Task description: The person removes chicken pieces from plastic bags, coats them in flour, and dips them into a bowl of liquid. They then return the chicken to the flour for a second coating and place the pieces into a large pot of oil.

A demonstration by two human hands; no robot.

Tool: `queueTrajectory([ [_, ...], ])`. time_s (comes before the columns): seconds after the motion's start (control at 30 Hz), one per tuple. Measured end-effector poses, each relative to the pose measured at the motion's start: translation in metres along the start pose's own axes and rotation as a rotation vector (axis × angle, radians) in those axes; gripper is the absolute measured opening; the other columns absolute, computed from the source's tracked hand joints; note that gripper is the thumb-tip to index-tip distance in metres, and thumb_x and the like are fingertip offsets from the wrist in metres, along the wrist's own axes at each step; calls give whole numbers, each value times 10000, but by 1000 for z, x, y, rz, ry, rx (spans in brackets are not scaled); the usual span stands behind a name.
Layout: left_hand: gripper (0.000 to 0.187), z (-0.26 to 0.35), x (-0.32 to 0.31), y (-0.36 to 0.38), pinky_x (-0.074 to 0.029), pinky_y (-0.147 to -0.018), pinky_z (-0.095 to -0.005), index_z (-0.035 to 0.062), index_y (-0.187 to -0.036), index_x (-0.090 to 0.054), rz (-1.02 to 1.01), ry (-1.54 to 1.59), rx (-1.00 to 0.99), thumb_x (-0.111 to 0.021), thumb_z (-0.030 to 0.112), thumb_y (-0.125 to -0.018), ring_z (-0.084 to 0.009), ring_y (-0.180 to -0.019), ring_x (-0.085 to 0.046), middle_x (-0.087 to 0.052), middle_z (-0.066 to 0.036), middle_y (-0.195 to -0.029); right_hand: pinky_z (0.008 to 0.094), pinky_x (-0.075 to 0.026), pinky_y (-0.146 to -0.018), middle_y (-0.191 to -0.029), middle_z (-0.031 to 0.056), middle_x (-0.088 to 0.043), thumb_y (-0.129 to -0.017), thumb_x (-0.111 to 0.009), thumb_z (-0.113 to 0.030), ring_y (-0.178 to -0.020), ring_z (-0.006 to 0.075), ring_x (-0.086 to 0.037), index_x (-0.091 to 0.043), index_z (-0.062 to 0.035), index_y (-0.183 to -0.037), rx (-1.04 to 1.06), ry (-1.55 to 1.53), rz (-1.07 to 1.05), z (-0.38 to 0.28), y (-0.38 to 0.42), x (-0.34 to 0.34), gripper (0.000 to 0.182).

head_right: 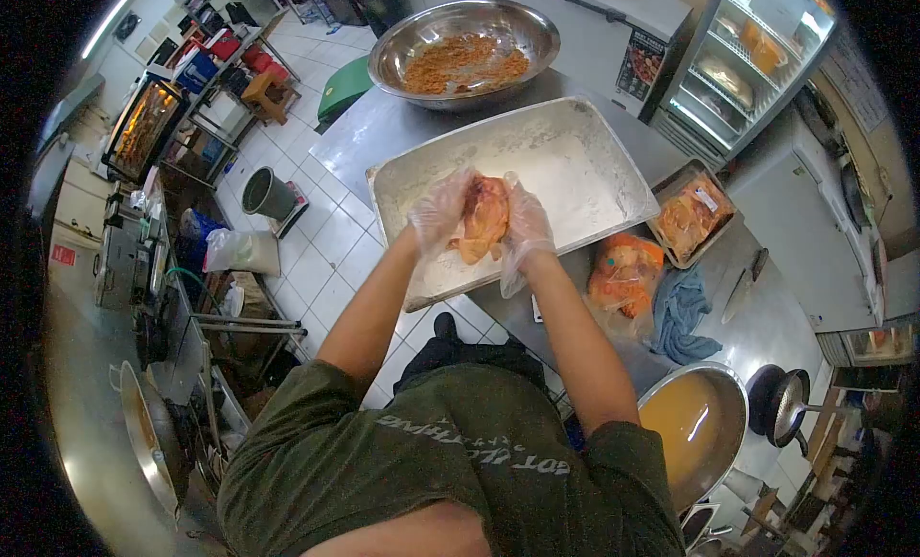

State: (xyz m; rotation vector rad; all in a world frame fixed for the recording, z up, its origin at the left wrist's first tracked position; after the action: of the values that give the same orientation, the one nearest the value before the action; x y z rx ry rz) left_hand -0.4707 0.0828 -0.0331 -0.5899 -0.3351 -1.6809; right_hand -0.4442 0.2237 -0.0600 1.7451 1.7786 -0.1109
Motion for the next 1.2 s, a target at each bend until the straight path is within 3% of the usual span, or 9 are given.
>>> queueTrajectory([
  [0.1, 454, 22, -7, 20, -487, -886, -344, 82, -1393, -395, -301, 318, 294, -512, 290, -1006, -229, -982, -591, -609, -112, -1119, 305, -543, -728, -977, 70, -663, -974, -537, -505, -837, 153, -645, -628, -17, -1099, 39, 41, -47, -9, -3, 6, 512],
  [0.3, 479, 27, -12, 23, -439, -1001, -304, 86, -1349, -422, -267, 547, 98, -622, 51, -915, -152, -1130, -529, -522, -60, -1264, 302, -540, -742, -985, 76, -670, -971, -545, -504, -850, 153, -642, -634, 5, -1110, 51, 123, -118, -16, -3, 5, 535],
  [0.73, 391, 20, -15, 10, -469, -916, -274, 80, -1265, -478, -143, 443, 57, -587, -6, -900, -117, -1016, -548, -564, -40, -1120, 303, -531, -709, -949, 74, -673, -999, -531, -426, -807, 129, -612, -657, -46, -1139, 329, 615, -53, -27, -20, 31, 424],
  [0.8, 368, 6, -20, 7, -473, -892, -268, 76, -1242, -486, -101, 457, 58, -586, -7, -899, -108, -992, -544, -566, -33, -1088, 294, -541, -690, -1018, 81, -659, -989, -552, -406, -815, 137, -622, -621, -38, -1202, 235, 648, -81, -44, 3, 25, 431],
  [0.9, 340, -8, -17, 8, -514, -674, -283, 109, -1196, -497, 0, 429, 46, -606, 67, -877, -103, -763, -587, -622, -56, -982, 269, -538, -644, -1052, 87, -652, -981, -568, -339, -805, 138, -634, -592, -51, -1253, 233, 655, -13, -56, 35, 46, 397],
  [1.0, 321, -30, -12, 8, -514, -638, -275, 108, -1180, -505, 70, 389, 37, -625, 75, -884, -106, -743, -585, -618, -55, -956, 237, -511, -591, -978, 59, -661, -959, -603, -289, -800, 117, -632, -632, -55, -1168, 284, 603, 61, -73, 71, 92, 315],
  [1.1, 306, -42, -9, 13, -502, -766, -256, 81, -1186, -511, -1, 375, 163, -631, 56, -905, -104, -858, -566, -570, -13, -979, 327, -526, -682, -956, 126, -681, -958, -591, -277, -777, 204, -653, -653, -38, -1109, 369, 915, 210, -95, 113, 155, 289],
  [1.13, 292, -44, -9, 14, -509, -692, -263, 91, -1168, -508, 6, 369, 149, -638, 79, -906, -111, -801, -579, -584, -28, -937, 355, -524, -716, -943, 150, -684, -952, -596, -285, -777, 240, -661, -658, -29, -1085, 490, 1142, 264, -99, 126, 177, 295],
  [1.2, 270, -46, -8, 13, -523, -546, -276, 110, -1130, -501, 13, 354, 113, -652, 125, -907, -124, -688, -605, -611, -57, -852, 411, -516, -762, -928, 191, -682, -945, -581, -334, -827, 336, -672, -662, -24, -1045, 170, 1321, 392, -71, 140, 239, 335],
])
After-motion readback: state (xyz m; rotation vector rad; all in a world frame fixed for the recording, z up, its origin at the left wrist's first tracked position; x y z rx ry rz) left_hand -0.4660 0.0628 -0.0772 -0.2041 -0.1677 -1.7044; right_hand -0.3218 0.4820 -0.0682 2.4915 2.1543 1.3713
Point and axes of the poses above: each hand's wrist, its own y-axis away from the middle knuckle, its own x-axis out of the back of the hand, z = x × y, the point moved 8 cm from there along -y, towards the middle knuckle
